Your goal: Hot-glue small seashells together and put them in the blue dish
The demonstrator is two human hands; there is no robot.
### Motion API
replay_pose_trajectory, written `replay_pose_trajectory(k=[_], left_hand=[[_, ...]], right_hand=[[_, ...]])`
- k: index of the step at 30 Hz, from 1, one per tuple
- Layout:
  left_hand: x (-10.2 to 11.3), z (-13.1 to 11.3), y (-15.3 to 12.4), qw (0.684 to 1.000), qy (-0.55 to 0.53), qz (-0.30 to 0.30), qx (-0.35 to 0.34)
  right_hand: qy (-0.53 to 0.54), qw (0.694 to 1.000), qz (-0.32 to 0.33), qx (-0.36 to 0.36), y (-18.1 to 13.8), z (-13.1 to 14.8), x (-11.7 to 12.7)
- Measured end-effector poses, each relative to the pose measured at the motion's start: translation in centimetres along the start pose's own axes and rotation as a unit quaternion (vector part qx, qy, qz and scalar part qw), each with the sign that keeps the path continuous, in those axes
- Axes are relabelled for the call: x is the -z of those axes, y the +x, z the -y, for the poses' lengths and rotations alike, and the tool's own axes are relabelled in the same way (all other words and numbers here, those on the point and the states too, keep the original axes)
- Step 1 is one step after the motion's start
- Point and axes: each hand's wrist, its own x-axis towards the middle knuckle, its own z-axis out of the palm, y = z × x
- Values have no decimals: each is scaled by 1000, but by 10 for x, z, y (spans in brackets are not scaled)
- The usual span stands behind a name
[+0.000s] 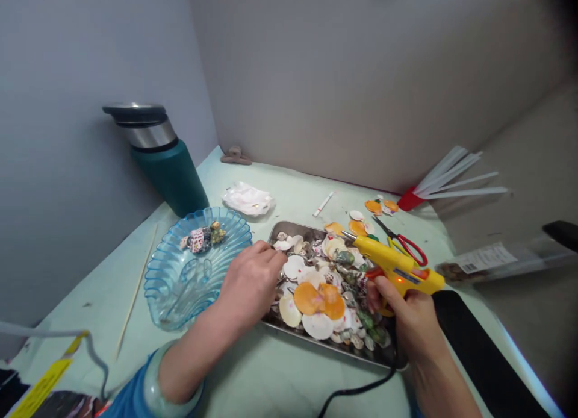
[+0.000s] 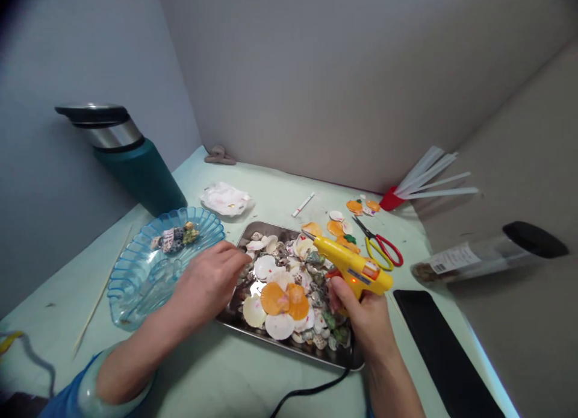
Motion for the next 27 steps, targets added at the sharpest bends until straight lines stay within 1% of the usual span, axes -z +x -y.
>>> replay_pose_trajectory(k=[2,4,8,12,20,23,27], left_hand=[[-4,-1,7,998,24,38,-37],[-8,-2,14,997,39,53,-50],[-15,-2,24,994,74,68,-50],[-20,0,28,992,91,77,-38],[-21,7,31,992,91,81,-30],[-22,8,33,993,79,79,-43],[-25,6,35,990,61,109,-68]], right_hand=[[13,1000,1,-1,0,2,-1],[18,1000,0,-3,-1,3,-1],[8,1000,8,-11,-1,0,0],[-3,1000,9,-14,-1,-1,1],[-6,1000,2,-11,0,0,1],[-5,1000,5,-10,0,0,1],[-6,1000,9,-15,0,0,1]])
